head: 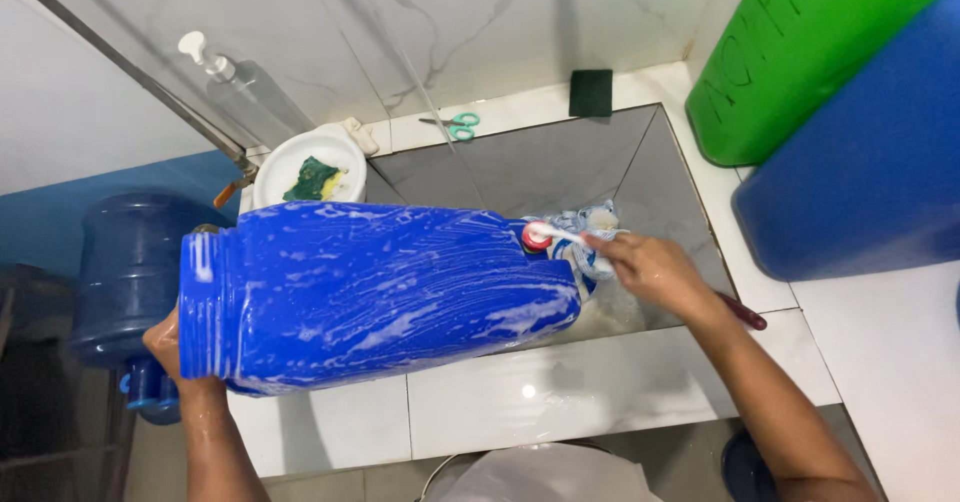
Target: The person removes a label from a blue plastic container using scissors, then washes the container and its lid with a sponge and a brush under running water. The person rinses the container thoroughly and places the lid back on.
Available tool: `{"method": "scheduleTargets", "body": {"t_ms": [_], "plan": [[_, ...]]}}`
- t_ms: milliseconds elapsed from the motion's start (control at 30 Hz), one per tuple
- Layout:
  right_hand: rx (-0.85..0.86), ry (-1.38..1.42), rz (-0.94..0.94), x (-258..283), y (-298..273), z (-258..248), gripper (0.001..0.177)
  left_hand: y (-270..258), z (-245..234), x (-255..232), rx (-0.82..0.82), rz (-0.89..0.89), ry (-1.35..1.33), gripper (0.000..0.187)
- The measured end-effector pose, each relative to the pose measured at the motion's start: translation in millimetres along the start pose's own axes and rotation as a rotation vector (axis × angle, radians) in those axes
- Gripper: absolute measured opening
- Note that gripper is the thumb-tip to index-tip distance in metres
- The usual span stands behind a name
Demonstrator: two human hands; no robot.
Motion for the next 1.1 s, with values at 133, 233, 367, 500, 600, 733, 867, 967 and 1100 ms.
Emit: {"method": "scheduleTargets", "body": {"t_ms": [133,233,367,500,600,733,867,967,1100], "plan": [[-0.042,-0.062,-0.046,-1,-1,-1,0.065,-7,1,28,0.012,0.068,0.059,0.019],[-0.03,-0.078,0.001,-7,2,16,0.065,-10,-1,71,0.02,-0.019,0.157,0.018],[-0.132,-0.027,-0.023,-18,13,10,0.065,-14,5,108,0.067,-0.108,0.212,0.017],[-0.202,0.262,-0.051,-33,25,32,0.057,-12,13,122,0.069,-0.151,0.227,0.016],[-0.266,0.545,0.0,-73,25,61,0.039,-23,7,131,0.09,-0.195,0.251,0.015],[-0.345,0.918,-0.093,-95,45,97,0.035,-11,15,138,0.079,-0.232,0.264,0.015],[-0.303,1.081,0.034,-103,38,136,0.039,-17,13,142,0.091,-0.267,0.29,0.014],[-0.315,1.105,0.219,-131,51,152,0.037,-24,15,143,0.106,-0.285,0.297,0.014],[-0.32,1.136,0.049,-139,58,168,0.038,-17,14,144,0.087,-0.283,0.297,0.013]]}}
Point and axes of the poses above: each hand's wrist, its own y-axis towards the middle knuckle, its own z-axis out of the palm, x = y × z, the point moved 9 cm from there along y, towards the middle knuckle, and after that the axes turned 12 degrees about y, right-handed, at the moved point
